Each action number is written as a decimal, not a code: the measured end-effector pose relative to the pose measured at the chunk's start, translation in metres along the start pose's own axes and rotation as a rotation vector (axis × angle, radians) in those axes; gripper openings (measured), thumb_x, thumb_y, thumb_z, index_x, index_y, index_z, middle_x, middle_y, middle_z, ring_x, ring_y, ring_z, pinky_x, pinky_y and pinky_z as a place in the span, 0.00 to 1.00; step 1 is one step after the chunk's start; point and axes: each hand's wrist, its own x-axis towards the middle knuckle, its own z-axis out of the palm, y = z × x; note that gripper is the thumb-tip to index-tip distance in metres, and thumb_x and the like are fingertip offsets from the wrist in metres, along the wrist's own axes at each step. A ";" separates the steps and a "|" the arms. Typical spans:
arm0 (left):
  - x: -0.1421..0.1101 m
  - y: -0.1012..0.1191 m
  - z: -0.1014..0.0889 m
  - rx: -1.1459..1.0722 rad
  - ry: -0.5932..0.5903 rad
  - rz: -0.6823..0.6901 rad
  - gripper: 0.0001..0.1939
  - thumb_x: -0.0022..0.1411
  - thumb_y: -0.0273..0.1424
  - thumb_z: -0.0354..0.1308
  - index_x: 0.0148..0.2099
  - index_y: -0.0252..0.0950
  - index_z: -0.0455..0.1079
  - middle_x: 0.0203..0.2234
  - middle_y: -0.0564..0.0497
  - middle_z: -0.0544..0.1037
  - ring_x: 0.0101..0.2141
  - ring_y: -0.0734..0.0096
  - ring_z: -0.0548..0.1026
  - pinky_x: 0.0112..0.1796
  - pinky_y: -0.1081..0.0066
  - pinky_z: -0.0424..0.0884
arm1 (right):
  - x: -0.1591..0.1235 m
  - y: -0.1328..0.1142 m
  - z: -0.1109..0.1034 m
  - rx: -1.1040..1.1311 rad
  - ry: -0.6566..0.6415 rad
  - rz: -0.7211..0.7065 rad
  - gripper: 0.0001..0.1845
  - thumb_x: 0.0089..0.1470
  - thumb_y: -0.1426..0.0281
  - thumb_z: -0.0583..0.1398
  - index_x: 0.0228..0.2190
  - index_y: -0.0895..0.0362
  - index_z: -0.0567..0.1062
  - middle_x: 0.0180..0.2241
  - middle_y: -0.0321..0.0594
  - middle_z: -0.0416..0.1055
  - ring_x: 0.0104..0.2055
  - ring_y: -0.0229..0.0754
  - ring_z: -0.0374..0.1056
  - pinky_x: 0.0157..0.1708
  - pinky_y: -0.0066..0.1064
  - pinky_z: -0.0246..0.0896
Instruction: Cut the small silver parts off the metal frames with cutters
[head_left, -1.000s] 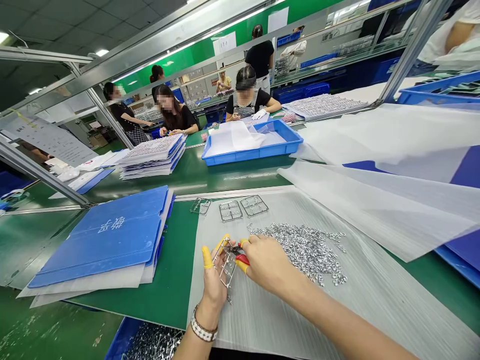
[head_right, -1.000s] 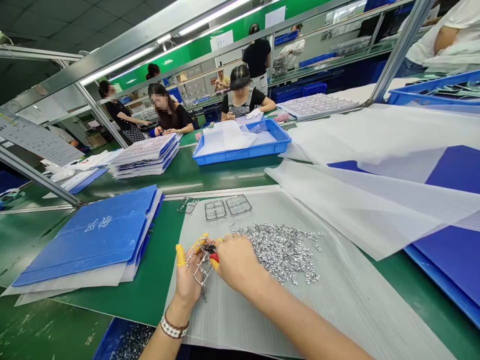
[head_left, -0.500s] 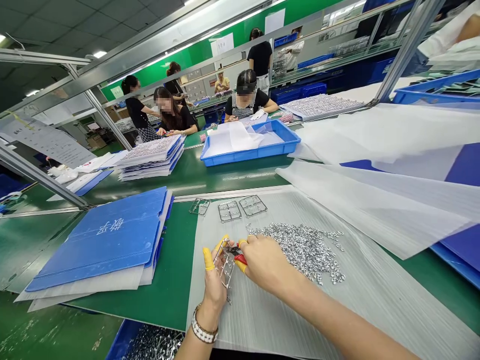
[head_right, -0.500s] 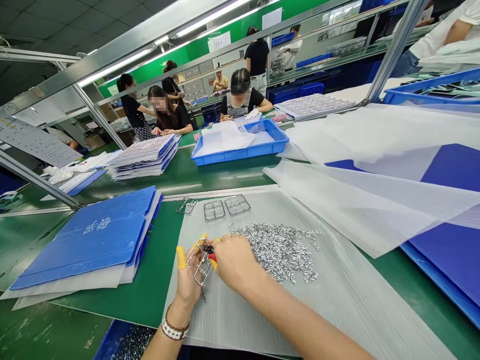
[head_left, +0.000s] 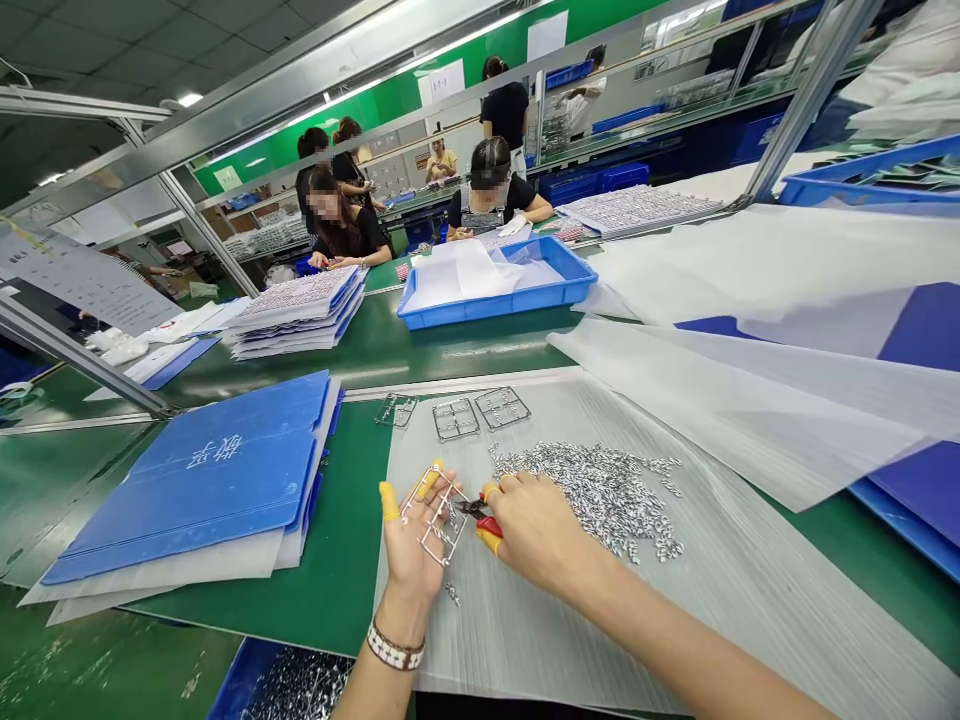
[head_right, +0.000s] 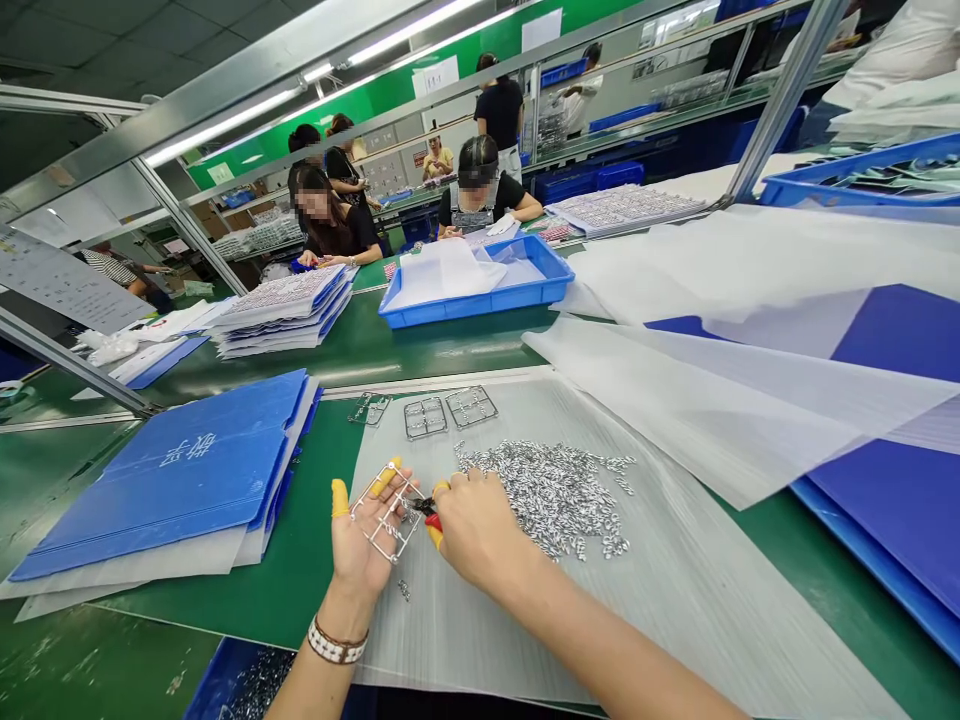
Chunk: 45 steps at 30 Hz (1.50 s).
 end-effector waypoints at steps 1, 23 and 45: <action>0.000 0.000 0.001 -0.005 0.001 -0.001 0.37 0.59 0.56 0.44 0.47 0.29 0.74 0.46 0.36 0.76 0.45 0.55 0.75 0.45 0.64 0.68 | 0.000 -0.001 0.001 -0.001 0.004 -0.001 0.14 0.53 0.62 0.58 0.35 0.59 0.75 0.34 0.49 0.75 0.39 0.52 0.70 0.36 0.38 0.60; -0.005 -0.001 0.008 0.053 0.027 0.095 0.35 0.60 0.56 0.43 0.47 0.31 0.75 0.45 0.37 0.77 0.44 0.58 0.75 0.44 0.66 0.69 | 0.001 -0.005 0.001 -0.006 0.012 -0.027 0.09 0.54 0.67 0.58 0.32 0.60 0.75 0.31 0.48 0.75 0.35 0.51 0.72 0.32 0.36 0.61; -0.001 -0.003 0.012 0.046 0.078 0.136 0.35 0.60 0.56 0.43 0.48 0.31 0.74 0.46 0.39 0.77 0.46 0.60 0.74 0.44 0.69 0.69 | -0.004 -0.019 0.001 0.027 0.024 -0.059 0.13 0.52 0.62 0.59 0.34 0.59 0.75 0.33 0.48 0.74 0.38 0.53 0.70 0.36 0.40 0.60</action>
